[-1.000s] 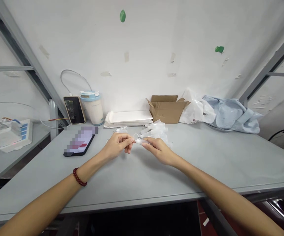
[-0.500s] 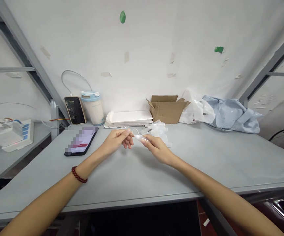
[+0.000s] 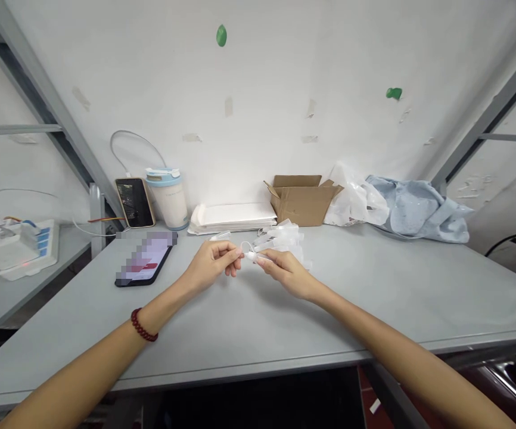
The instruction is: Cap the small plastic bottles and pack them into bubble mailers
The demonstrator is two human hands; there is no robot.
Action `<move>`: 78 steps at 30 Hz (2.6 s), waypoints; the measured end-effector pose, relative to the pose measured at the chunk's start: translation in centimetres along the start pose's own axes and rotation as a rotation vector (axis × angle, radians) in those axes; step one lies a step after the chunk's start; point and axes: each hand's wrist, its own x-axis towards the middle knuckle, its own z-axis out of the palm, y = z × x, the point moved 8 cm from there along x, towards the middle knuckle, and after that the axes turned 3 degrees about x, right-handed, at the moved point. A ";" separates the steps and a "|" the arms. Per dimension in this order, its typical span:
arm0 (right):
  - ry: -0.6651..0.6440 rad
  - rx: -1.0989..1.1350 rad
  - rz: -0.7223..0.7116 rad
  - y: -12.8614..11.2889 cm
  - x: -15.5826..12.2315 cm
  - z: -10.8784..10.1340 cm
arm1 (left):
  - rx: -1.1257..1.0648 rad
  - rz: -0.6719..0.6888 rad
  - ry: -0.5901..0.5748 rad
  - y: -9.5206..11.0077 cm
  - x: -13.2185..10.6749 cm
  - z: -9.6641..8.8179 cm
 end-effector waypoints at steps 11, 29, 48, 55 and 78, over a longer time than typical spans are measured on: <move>-0.029 -0.164 -0.049 0.4 0.1 0.3 | 0.112 -0.034 -0.117 -0.2 0.1 0.3; 0.063 -0.947 -0.229 2.0 1.3 -1.0 | 0.626 -0.331 -0.494 -5.7 -0.4 -5.5; 0.027 -1.159 -0.237 3.7 2.0 0.3 | 0.780 -0.310 -0.265 -6.5 1.2 -5.3; 0.010 -1.162 -0.259 4.0 2.1 0.8 | 0.817 -0.305 -0.236 -6.3 1.3 -5.7; 0.258 -0.882 -0.503 -0.4 0.7 -0.1 | 0.203 -0.229 -0.454 -2.1 -0.5 0.5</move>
